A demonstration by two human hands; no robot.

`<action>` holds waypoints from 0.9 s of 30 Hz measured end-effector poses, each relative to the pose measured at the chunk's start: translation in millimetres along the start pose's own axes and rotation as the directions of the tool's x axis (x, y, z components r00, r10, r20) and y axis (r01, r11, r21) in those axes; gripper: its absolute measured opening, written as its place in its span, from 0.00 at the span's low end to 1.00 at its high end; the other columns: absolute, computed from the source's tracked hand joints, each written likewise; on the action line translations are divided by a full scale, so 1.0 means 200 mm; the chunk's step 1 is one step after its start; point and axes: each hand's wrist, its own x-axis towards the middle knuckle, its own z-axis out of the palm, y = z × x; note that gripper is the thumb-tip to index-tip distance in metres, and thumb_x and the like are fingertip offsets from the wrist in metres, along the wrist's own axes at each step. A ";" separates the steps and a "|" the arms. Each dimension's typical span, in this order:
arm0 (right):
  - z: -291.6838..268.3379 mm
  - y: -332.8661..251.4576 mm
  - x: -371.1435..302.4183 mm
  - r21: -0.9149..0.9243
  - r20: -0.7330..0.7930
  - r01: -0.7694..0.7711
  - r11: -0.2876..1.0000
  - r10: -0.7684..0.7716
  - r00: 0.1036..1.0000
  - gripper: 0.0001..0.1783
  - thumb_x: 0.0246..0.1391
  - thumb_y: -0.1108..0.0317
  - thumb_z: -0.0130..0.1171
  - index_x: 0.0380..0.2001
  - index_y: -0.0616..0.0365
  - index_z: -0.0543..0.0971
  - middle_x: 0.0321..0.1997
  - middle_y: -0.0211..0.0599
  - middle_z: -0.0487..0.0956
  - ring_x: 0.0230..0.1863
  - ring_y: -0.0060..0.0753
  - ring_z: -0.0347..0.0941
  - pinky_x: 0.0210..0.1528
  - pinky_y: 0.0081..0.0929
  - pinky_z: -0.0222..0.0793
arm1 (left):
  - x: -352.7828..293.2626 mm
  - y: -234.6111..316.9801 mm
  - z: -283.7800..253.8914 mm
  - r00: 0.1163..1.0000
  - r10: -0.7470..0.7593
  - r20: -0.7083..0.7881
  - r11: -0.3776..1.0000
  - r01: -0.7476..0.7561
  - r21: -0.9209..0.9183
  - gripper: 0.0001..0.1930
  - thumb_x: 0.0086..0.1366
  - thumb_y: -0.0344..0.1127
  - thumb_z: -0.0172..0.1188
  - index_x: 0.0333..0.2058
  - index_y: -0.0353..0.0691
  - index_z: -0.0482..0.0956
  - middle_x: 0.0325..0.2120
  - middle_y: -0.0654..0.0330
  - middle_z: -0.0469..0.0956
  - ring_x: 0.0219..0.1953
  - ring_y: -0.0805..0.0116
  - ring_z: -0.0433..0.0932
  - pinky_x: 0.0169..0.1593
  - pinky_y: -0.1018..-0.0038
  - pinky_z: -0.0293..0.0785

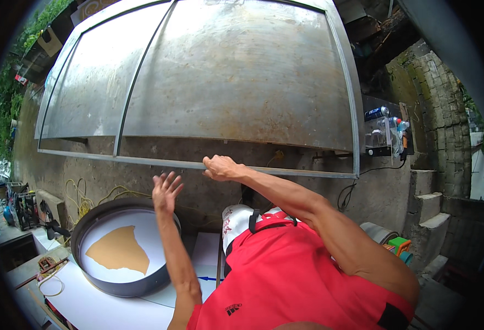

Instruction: The recorder uses an angle grinder to smooth the edges of a metal frame.

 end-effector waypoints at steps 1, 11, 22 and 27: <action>0.04 0.04 0.03 0.007 -0.001 0.023 1.000 -0.023 1.000 0.20 0.57 0.57 0.58 0.40 0.66 0.74 0.36 0.61 0.81 0.41 0.64 0.79 0.43 0.51 0.76 | 0.07 -0.07 0.04 1.000 -0.031 -0.004 0.994 0.030 -0.103 0.22 0.76 0.54 0.41 0.54 0.43 0.67 0.56 0.51 0.73 0.53 0.49 0.76 0.54 0.49 0.75; 0.22 0.23 0.07 -0.048 -0.146 0.121 0.992 -0.127 0.981 0.17 0.52 0.65 0.63 0.39 0.62 0.69 0.46 0.55 0.73 0.49 0.60 0.71 0.50 0.52 0.67 | 0.38 -0.39 0.19 0.967 0.170 -0.187 0.984 -0.175 -0.009 0.13 0.69 0.43 0.60 0.40 0.38 0.74 0.37 0.56 0.83 0.34 0.62 0.84 0.36 0.59 0.84; 0.10 0.47 -0.90 -0.127 -0.654 -0.008 0.992 -0.078 0.752 0.10 0.52 0.75 0.60 0.39 0.61 0.76 0.41 0.47 0.73 0.46 0.53 0.71 0.48 0.44 0.67 | 0.33 -0.46 0.26 0.995 0.095 -0.010 0.994 -0.095 0.047 0.17 0.66 0.46 0.63 0.37 0.35 0.79 0.35 0.53 0.84 0.30 0.60 0.84 0.35 0.56 0.84; 0.32 0.66 -1.42 0.417 -0.552 -0.428 0.802 0.597 0.581 0.13 0.60 0.62 0.56 0.31 0.63 0.80 0.24 0.43 0.81 0.27 0.47 0.80 0.31 0.37 0.74 | 0.37 -0.55 0.27 0.997 0.074 0.038 0.997 -0.075 0.025 0.12 0.67 0.36 0.63 0.39 0.32 0.76 0.36 0.48 0.83 0.35 0.56 0.84 0.41 0.55 0.84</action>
